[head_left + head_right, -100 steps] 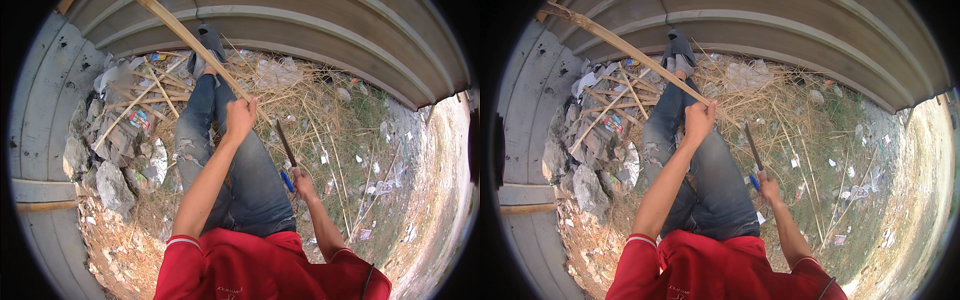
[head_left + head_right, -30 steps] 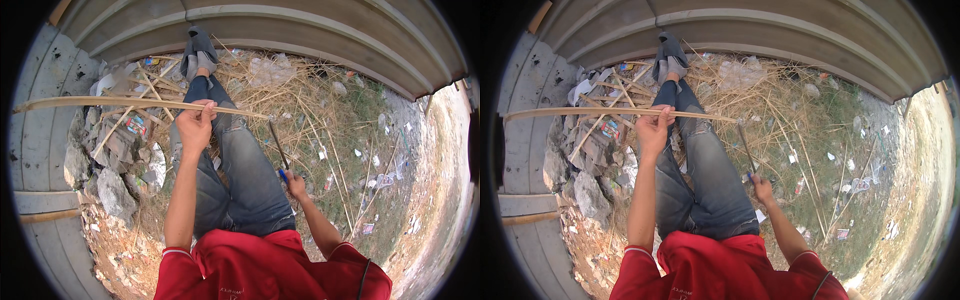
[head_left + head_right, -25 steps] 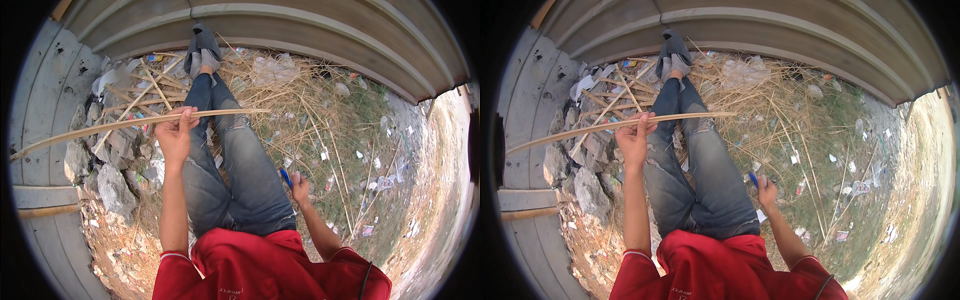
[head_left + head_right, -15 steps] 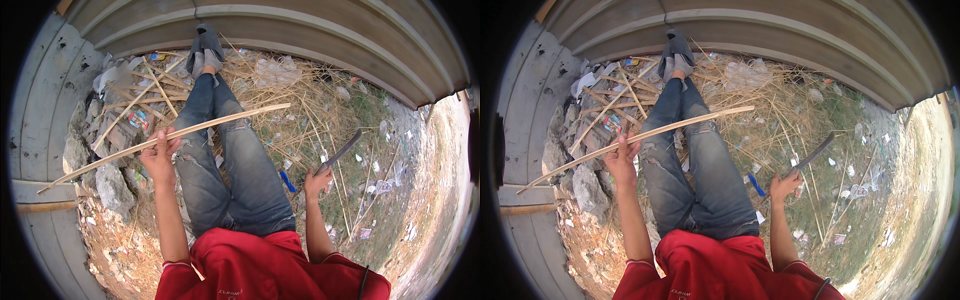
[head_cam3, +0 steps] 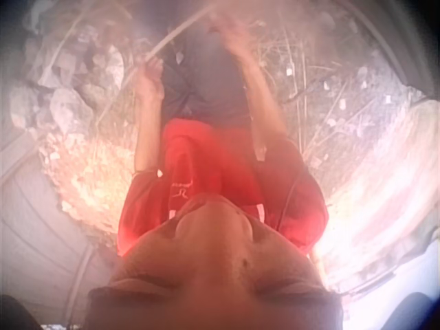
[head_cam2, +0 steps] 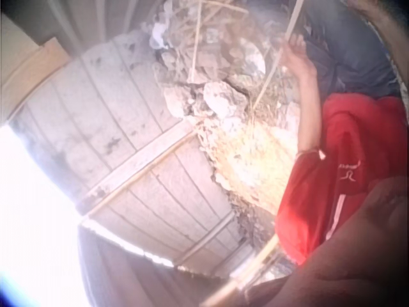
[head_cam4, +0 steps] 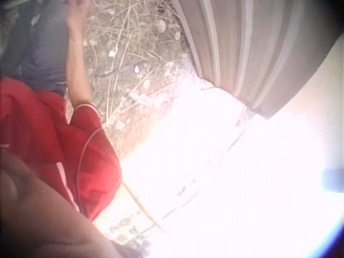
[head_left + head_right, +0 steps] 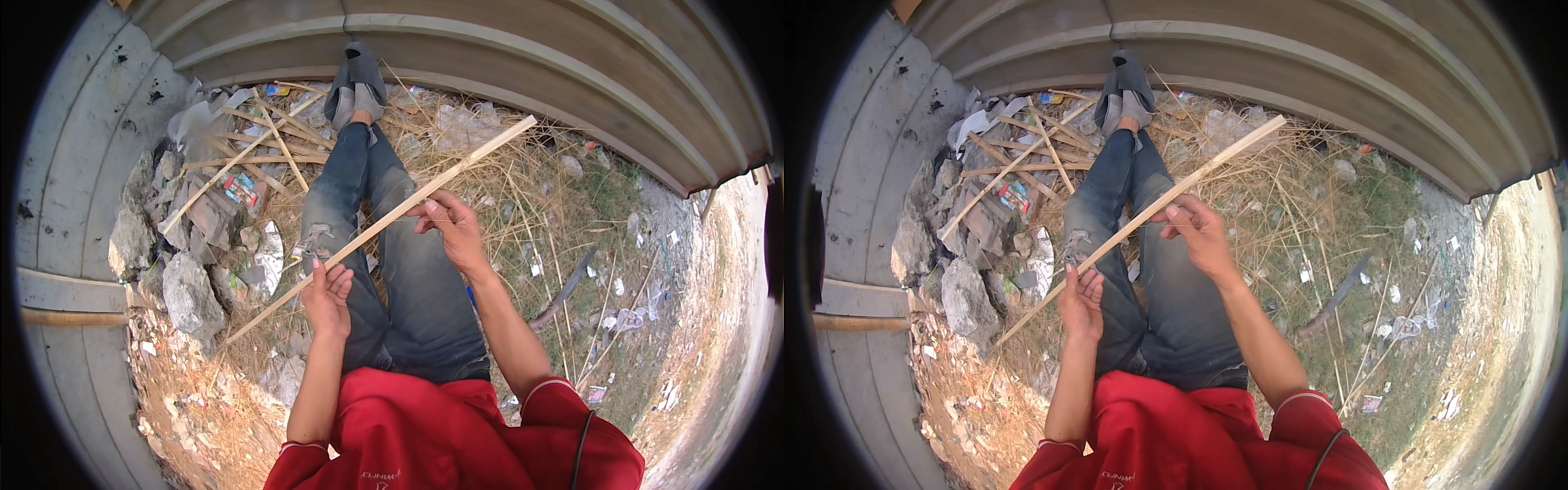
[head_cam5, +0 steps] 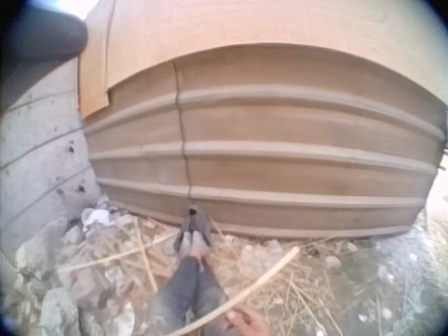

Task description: The person sits on the ground and uses a blue utility knife to shave and smooth a long bamboo stick. They hold the stick with one hand and scrape the blade along its length to remove the outer layer, occasionally switching to a machete to split the bamboo.

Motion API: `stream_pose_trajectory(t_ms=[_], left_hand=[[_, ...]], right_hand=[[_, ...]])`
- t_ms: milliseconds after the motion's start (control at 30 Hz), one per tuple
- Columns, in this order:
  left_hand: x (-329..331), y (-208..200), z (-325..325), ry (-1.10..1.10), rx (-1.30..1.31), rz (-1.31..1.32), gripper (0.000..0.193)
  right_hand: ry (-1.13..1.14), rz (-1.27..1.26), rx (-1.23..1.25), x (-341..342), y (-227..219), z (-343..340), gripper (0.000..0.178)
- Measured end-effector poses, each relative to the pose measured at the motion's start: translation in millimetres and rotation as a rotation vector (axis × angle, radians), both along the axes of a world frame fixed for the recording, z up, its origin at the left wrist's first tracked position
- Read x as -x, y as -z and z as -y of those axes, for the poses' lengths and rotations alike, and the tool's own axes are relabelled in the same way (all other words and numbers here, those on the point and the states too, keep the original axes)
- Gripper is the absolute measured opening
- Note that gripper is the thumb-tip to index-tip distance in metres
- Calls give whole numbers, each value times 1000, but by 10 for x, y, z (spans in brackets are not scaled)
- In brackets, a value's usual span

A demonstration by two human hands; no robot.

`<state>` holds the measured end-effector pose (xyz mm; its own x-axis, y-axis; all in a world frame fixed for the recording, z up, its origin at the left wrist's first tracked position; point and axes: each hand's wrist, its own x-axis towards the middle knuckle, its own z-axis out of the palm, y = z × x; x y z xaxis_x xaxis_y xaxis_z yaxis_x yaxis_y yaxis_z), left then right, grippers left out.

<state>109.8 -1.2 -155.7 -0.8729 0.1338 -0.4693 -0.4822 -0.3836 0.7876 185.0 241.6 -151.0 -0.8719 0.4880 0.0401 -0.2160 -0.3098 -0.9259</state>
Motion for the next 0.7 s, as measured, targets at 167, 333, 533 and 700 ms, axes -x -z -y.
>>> stream_pose_trajectory(t_ms=[167,333,533,700], left_hand=[[-108,182,37,1,-21,89,36],[-135,207,-27,-29,-36,78,35],[-157,189,-76,9,-15,113,37],[-238,188,-59,78,35,196,35]], right_hand=[[14,73,-14,23,44,105,35],[27,320,-175,-17,-78,176,26],[89,276,-132,-15,38,49,26],[-8,211,-23,21,72,47,33]])
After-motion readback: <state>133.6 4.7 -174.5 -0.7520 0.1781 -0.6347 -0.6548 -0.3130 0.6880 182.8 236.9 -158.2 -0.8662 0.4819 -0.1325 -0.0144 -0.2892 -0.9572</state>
